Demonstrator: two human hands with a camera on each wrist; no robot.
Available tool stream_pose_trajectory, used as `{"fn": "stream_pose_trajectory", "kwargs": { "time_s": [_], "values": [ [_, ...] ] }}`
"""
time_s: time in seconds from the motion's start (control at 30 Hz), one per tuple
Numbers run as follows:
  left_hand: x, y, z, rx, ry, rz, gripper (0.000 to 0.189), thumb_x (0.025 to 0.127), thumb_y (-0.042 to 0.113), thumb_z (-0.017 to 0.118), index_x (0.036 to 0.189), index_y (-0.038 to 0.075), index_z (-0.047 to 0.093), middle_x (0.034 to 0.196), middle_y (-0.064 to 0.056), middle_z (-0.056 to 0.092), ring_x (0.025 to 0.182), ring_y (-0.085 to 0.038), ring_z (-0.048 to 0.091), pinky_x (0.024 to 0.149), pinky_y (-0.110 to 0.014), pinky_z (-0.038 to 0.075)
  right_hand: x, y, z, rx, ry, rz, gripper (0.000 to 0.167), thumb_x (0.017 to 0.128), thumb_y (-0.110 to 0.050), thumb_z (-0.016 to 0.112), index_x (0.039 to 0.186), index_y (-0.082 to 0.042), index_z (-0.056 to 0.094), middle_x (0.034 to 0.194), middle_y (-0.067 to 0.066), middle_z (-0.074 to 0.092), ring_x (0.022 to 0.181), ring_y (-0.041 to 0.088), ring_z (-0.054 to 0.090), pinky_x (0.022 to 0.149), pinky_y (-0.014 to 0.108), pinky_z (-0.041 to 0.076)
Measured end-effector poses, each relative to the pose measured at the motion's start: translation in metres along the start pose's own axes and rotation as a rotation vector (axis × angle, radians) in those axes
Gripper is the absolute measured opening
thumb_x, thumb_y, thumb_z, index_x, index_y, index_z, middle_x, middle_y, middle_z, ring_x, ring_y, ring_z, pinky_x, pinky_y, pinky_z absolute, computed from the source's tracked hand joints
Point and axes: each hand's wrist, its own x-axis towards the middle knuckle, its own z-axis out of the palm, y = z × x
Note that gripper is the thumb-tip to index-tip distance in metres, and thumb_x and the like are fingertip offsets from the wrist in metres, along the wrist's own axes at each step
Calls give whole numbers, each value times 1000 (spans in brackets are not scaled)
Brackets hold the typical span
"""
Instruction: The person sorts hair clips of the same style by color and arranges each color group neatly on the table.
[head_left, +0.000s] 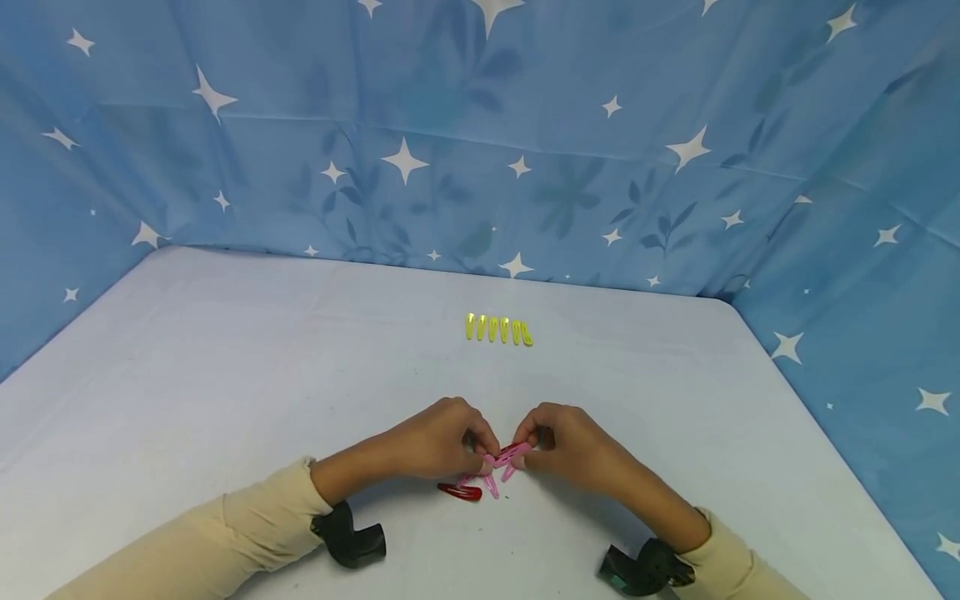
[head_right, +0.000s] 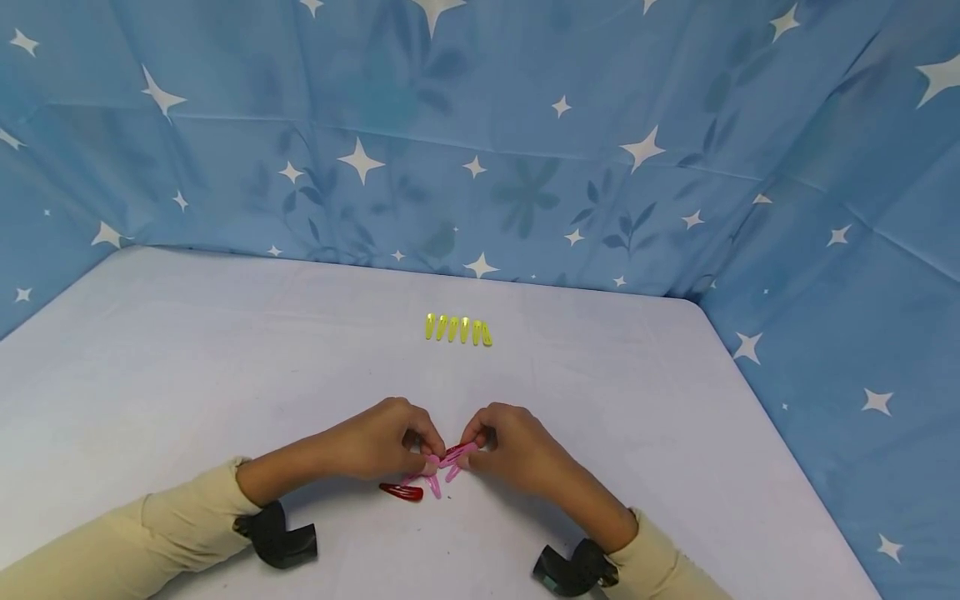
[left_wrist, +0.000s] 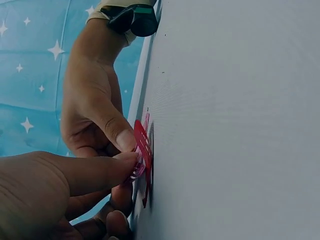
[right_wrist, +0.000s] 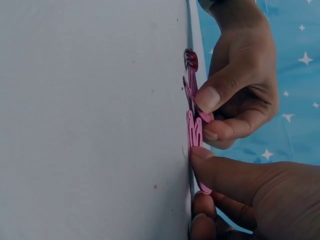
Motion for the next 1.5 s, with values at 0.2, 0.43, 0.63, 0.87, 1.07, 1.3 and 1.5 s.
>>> {"fn": "stream_pose_trajectory", "kwargs": {
  "time_s": [0.2,0.43,0.63,0.87,1.07,1.3,1.5],
  "values": [
    [1,-2,-1,-41,-1,-17,9,87,5,71,87,12,77,76,8,69,69,-4,55,60,-19,46,1,3,-3,30,-32,20,7,87,-10,74,89,-17,73,78,-6,62,71,12,52,61,21,43],
    [2,-5,-5,-48,5,11,12,90,5,67,92,9,78,83,5,73,77,-8,57,69,-21,48,4,8,-7,51,-35,-13,12,92,-7,67,97,-13,76,91,-5,72,83,11,60,76,21,51],
    [2,-6,-11,-13,20,-19,13,91,8,68,100,10,77,79,8,70,78,-9,60,73,-24,50,6,11,-10,62,-14,-20,13,93,-7,66,99,-11,77,94,0,73,82,11,59,72,21,51],
    [6,-10,-17,12,49,-5,11,88,9,73,98,7,76,73,6,67,73,-10,59,72,-25,50,7,13,-10,42,26,-51,16,93,-5,66,104,-10,76,95,0,71,83,14,57,73,21,50],
    [9,-12,-18,2,76,-7,3,85,14,78,83,13,76,69,8,67,69,-8,57,65,-23,49,11,12,-10,34,72,22,13,91,-10,70,103,-8,76,91,1,71,80,14,56,71,21,50],
    [11,-14,-20,-45,133,18,10,90,15,73,95,9,80,86,4,75,78,-8,61,66,-22,49,15,16,-11,34,117,-27,14,91,-7,70,102,-9,78,90,0,73,82,14,57,70,21,49],
    [11,-15,-22,-130,144,-4,19,93,11,69,106,0,76,88,-4,72,62,-13,67,63,-24,52,20,15,-10,36,142,-7,19,92,-3,67,108,-7,77,100,5,75,89,16,63,75,21,53]
  ]
}}
